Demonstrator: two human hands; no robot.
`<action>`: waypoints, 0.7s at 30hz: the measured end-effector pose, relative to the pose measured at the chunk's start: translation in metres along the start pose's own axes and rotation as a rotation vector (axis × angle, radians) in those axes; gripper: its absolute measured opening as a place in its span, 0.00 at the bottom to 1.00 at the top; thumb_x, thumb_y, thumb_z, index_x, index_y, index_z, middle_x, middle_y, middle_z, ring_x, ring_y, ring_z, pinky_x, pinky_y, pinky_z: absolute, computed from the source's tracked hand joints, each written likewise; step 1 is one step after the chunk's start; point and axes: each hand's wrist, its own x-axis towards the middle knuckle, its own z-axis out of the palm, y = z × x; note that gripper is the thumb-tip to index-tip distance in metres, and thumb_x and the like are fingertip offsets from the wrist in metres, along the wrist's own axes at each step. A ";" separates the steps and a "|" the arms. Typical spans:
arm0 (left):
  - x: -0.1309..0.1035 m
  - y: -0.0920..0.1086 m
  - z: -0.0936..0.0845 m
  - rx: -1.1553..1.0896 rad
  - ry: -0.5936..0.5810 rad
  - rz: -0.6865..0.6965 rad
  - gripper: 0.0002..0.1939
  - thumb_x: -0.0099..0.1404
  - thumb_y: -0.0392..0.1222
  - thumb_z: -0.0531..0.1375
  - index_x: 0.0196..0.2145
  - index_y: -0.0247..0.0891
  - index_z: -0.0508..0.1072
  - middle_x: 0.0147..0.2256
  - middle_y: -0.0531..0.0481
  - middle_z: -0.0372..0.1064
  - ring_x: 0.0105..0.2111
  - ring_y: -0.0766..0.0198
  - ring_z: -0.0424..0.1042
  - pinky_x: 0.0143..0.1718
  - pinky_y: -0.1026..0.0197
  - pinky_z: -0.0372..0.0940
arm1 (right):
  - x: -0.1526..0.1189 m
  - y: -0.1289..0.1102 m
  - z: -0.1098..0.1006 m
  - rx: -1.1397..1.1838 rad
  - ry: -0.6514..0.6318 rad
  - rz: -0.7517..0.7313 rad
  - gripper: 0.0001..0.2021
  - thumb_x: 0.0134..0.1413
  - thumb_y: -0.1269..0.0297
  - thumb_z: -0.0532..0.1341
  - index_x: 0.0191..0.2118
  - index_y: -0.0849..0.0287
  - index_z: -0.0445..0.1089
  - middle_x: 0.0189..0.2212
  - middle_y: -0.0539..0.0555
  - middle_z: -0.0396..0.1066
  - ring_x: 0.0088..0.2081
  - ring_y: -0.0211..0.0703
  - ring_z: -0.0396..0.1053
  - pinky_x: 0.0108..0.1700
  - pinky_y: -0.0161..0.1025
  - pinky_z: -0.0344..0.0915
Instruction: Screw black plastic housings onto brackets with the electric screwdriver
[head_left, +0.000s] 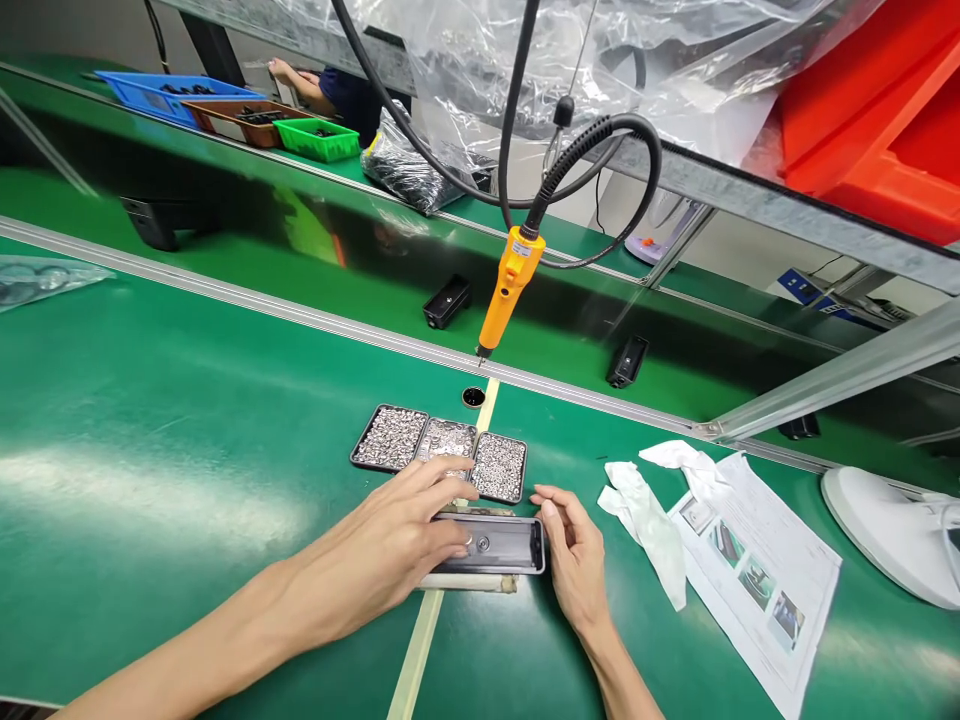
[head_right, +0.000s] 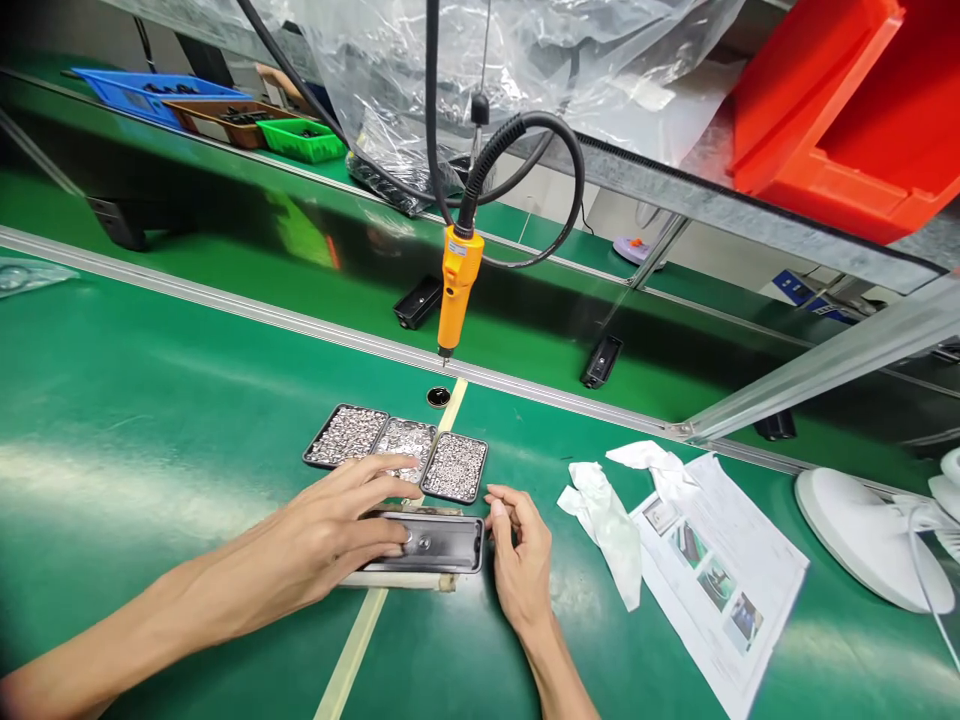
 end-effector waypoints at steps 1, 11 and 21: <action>-0.003 -0.001 -0.001 0.008 -0.001 -0.008 0.12 0.76 0.37 0.56 0.39 0.44 0.80 0.54 0.46 0.71 0.65 0.45 0.60 0.56 0.44 0.69 | 0.000 -0.001 0.000 0.001 -0.001 0.001 0.18 0.68 0.50 0.58 0.49 0.57 0.75 0.39 0.56 0.77 0.40 0.44 0.75 0.39 0.37 0.70; -0.029 -0.007 0.013 0.028 -0.059 0.014 0.25 0.72 0.48 0.64 0.64 0.55 0.68 0.69 0.47 0.58 0.71 0.39 0.48 0.62 0.30 0.64 | 0.001 0.001 -0.001 0.011 -0.026 0.004 0.16 0.69 0.50 0.58 0.49 0.56 0.75 0.41 0.55 0.77 0.40 0.43 0.75 0.41 0.37 0.68; -0.021 -0.009 0.006 -0.091 0.009 -0.008 0.19 0.75 0.48 0.59 0.62 0.54 0.71 0.66 0.50 0.62 0.69 0.45 0.55 0.63 0.38 0.63 | 0.001 -0.001 0.000 0.010 -0.014 0.017 0.17 0.68 0.50 0.58 0.48 0.56 0.75 0.39 0.55 0.77 0.38 0.43 0.74 0.40 0.37 0.67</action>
